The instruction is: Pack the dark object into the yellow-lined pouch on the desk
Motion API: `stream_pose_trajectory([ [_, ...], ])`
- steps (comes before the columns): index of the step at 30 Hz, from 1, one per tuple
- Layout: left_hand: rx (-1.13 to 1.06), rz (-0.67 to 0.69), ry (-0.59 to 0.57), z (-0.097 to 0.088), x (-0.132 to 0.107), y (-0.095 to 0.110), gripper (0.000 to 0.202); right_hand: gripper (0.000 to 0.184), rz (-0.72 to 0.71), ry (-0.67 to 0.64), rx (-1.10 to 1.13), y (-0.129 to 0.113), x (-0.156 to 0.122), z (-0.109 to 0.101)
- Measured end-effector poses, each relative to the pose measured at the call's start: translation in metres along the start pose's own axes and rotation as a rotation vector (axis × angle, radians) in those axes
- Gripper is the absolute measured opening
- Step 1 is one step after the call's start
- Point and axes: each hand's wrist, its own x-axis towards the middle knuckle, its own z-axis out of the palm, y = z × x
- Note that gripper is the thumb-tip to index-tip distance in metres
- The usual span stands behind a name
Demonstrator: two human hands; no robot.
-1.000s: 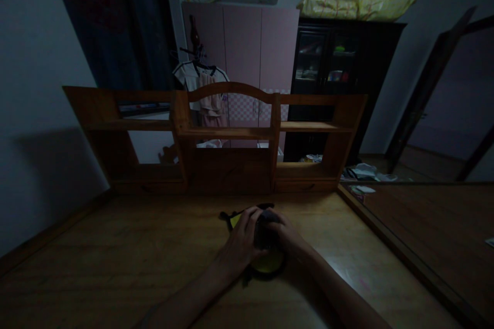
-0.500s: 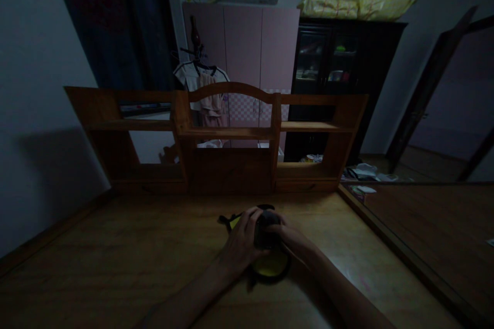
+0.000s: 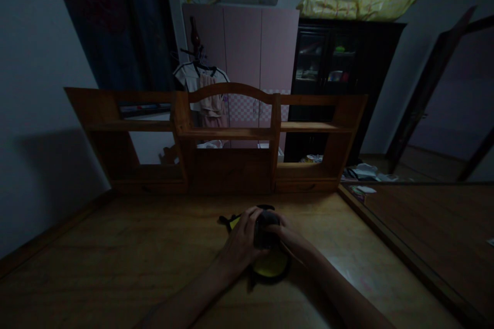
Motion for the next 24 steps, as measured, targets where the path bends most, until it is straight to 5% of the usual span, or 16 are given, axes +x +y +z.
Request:
stream_pose_trajectory([
  [24, -0.002, -0.019, -0.017, -0.0024, 0.0001, 0.0014, 0.098, 0.041, -0.23, -0.05, -0.434, 0.0017, 0.0008, -0.0027],
])
